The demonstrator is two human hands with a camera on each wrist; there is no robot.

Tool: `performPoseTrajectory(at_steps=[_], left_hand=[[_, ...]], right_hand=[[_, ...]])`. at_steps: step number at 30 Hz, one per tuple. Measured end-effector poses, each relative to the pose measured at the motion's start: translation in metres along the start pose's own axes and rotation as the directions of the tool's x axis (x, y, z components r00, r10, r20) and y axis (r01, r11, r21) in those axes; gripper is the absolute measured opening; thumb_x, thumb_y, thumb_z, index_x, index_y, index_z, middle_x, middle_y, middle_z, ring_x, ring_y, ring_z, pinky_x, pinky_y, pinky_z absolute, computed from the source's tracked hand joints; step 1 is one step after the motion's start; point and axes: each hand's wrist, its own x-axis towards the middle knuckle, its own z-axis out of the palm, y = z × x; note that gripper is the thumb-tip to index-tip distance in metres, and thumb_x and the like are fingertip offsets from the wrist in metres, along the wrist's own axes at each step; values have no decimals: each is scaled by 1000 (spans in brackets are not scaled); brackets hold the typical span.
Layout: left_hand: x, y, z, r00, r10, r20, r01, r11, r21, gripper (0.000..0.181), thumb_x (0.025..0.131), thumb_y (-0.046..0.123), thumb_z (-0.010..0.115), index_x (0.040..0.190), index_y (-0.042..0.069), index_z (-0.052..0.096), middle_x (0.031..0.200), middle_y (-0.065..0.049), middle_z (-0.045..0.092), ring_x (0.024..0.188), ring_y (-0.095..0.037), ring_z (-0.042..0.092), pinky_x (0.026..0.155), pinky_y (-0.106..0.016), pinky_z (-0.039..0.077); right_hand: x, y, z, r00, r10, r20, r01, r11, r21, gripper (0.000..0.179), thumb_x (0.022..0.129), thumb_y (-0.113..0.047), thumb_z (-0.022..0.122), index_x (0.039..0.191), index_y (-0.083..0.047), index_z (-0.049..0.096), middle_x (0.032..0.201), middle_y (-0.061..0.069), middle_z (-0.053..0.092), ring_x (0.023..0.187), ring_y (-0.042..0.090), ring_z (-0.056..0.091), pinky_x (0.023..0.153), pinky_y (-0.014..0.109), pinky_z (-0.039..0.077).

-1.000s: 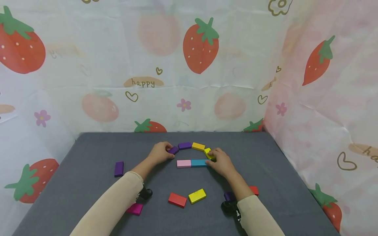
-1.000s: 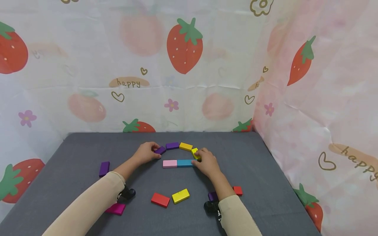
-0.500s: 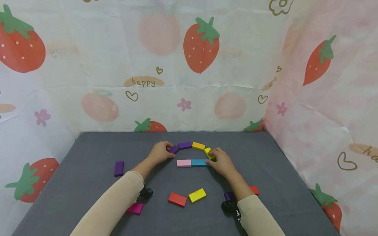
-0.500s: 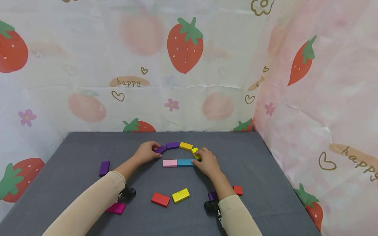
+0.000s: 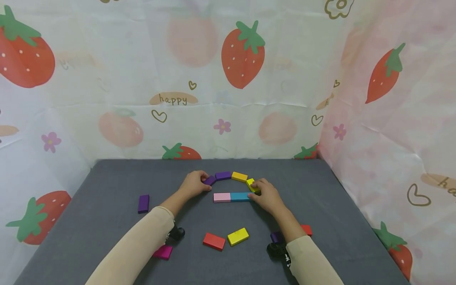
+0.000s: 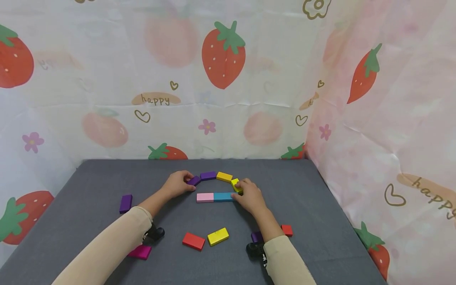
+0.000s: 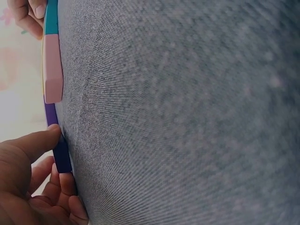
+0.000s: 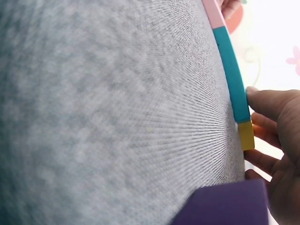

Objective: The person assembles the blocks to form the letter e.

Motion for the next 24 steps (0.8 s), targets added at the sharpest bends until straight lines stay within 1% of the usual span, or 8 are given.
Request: performPoseTrajectory(at_steps=[4,9,13,17,21,24], left_hand=[[-3,2,-2,1000,8,-4,-8,1000,-7,44,83,17,85,121,1,70,111,-14,72,100,-26,64,94,-44,50],[-4,3,-3,1000,3,-6,-4,1000,-13,44,83,17,85,121,0,70,111,-15,72,101,-27,64,94,-45,50],[-3,3,-2,1000,2,-11,-2,1000,-8,45,83,18,85,121,0,70,112,-15,72,102,-27,65,95,-45,50],[0,-1,1,1000,5,-13,-5,1000,1,45,82,19,86,120,1,70,111,-14,72,102,-27,65,94,-44,51],[2,-4,4,1000,6,-12,-6,1000,0,45,82,19,86,119,1,70,110,-13,72,101,-26,65,93,-44,51],[2,-4,4,1000,12,-17,-12,1000,3,45,82,19,86,119,0,70,109,-13,72,100,-26,65,92,-44,51]], right_hand=[[0,1,1,1000,-1,-1,1,1000,-10,41,93,-28,77,128,-6,69,133,7,60,125,30,57,107,49,46],[0,0,0,1000,1,-1,-1,1000,-13,41,93,-28,77,128,-7,69,133,7,60,125,30,57,107,48,46],[1,0,0,1000,7,-2,-7,1000,-9,41,93,-28,77,128,-7,69,134,7,60,126,30,57,107,49,45],[2,1,1,1000,8,-2,-8,1000,-20,41,94,-29,77,128,-8,69,133,6,60,125,29,57,107,49,46],[2,2,2,1000,15,6,-15,1000,-22,41,94,-30,77,128,-8,69,134,6,60,126,29,57,108,49,45],[2,3,2,1000,9,3,-9,1000,-26,41,94,-29,77,129,-8,69,133,6,60,126,29,57,107,49,46]])
